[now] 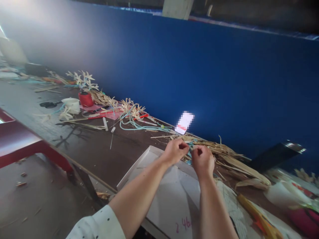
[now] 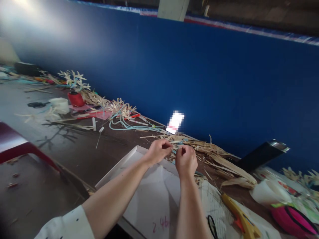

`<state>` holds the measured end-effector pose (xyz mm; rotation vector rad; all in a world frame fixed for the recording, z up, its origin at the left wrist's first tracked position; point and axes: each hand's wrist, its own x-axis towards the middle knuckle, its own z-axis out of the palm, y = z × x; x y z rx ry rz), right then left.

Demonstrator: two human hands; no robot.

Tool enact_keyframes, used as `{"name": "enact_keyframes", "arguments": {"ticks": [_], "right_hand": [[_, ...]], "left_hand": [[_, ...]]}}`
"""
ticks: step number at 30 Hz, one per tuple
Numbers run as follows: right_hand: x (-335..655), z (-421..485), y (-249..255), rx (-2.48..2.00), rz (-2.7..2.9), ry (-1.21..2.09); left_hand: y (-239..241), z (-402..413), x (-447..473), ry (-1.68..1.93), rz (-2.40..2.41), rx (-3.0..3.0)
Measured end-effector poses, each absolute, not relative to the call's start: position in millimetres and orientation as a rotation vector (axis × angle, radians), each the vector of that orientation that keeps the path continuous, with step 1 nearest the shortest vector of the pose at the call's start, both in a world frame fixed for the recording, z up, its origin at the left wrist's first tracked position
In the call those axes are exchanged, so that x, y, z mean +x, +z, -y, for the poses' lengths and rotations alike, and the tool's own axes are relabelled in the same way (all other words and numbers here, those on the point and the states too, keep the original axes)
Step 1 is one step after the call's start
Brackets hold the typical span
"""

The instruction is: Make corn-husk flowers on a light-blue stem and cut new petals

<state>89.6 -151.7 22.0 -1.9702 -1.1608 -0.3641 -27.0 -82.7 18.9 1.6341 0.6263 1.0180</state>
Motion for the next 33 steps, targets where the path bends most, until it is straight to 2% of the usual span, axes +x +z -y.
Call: {"name": "enact_keyframes", "arguments": {"ticks": [3,7,12,15,20,33], "right_hand": [[101,152,23,-1.906,1.015,-0.174],[113,150,18,-1.82,0.771,-0.152],[130,151,13,-1.345,0.132,0.094],[141,160,16,-1.231,-0.02,0.113],[149,171,21,-1.18,-0.109,0.094],[112,154,25,-1.06,0.352,0.593]], "left_hand": [[24,80,-31,0.916,-0.605,1.466],[28,75,-36,0.832,-0.463,1.127],[29,74,-40,0.814,-0.291,0.843],[28,72,-41,0.814,-0.216,0.758],[26,66,-43,0.873,-0.132,0.634],[26,69,-43,0.814,-0.246,0.753]]}}
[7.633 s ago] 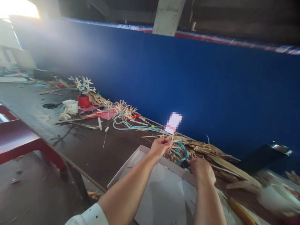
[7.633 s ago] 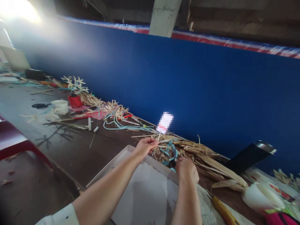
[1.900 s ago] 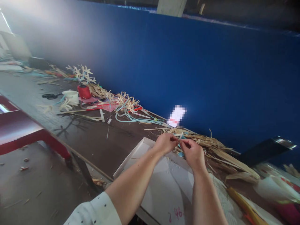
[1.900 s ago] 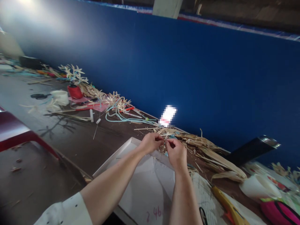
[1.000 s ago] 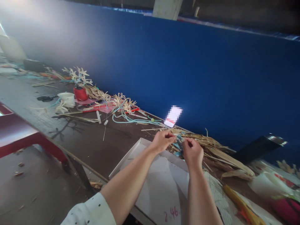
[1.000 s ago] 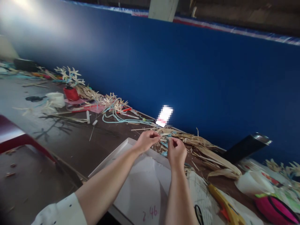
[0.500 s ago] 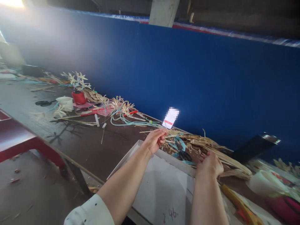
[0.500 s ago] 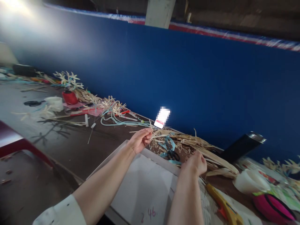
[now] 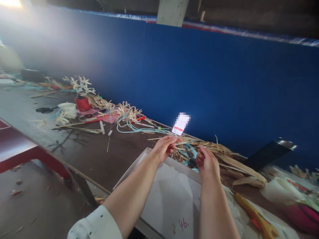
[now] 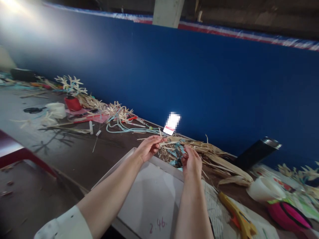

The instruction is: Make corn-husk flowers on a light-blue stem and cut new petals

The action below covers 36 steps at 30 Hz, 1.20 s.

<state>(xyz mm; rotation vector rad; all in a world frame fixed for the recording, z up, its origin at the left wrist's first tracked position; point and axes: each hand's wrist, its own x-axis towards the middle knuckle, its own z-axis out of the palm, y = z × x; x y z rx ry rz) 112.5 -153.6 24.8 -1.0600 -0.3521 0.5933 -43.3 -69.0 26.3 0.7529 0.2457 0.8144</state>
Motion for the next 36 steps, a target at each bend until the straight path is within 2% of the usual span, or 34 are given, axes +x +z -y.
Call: {"name": "enact_keyframes", "arguments": {"ticks": [6,22,30,36], "right_hand": [[109,156,30,-0.992,0.431,0.674],[103,157,32,-1.019,0.581,0.62],[99,152,24,-1.325,0.509,0.554],[94,151,22,-1.279,0.726,0.617]], "left_hand": [[26,71,-42,0.787,-0.31,0.842],[21,73,-36,0.719,-0.406,0.951],[20,74,-33,0.675,-0.399,0.949],[19,75,-33,0.654,-0.387,0.983]]}}
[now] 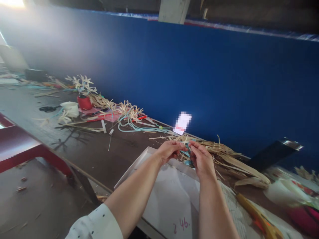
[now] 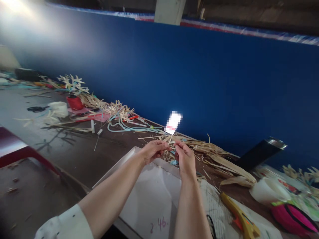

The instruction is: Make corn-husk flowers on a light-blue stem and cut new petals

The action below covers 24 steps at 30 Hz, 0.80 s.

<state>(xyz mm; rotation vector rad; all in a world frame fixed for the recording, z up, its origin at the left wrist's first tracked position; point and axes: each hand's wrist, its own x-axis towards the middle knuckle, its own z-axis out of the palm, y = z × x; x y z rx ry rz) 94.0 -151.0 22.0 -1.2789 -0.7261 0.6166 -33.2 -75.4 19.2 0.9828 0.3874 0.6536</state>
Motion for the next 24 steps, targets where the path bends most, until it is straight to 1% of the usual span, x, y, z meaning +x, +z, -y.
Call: {"name": "enact_keyframes", "arguments": {"ticks": [5,11,16,24], "right_hand": [[85,151,23,-1.278,0.831,0.68],[87,150,22,-1.316,0.755,0.601],[91,150,24,-1.251,0.683,0.524],[95,150,25,-1.295,0.637,0.431]], "left_hand": [[19,77,-31,0.617,-0.413,1.079],[17,78,-30,0.581,-0.445,1.157],[13,78,-30,0.521,-0.459,1.26],[10,78,-30,0.519,-0.445,1.398]]}}
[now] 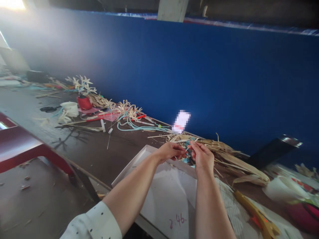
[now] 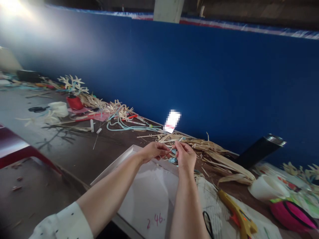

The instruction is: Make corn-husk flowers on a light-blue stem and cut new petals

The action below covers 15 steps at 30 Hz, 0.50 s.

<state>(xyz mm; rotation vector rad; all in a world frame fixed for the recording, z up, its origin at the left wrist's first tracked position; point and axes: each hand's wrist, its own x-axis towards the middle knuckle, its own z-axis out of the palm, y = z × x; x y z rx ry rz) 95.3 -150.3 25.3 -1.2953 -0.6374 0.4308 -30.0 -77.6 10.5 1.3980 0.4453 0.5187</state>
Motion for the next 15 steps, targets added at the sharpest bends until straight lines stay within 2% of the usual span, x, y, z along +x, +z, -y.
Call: {"name": "enact_keyframes", "arguments": {"ticks": [15], "right_hand": [[98.3,148.1,22.8,-1.204,0.504,0.547]], "left_hand": [[16.6,78.5,-34.3,0.421,-0.472,1.6]]}}
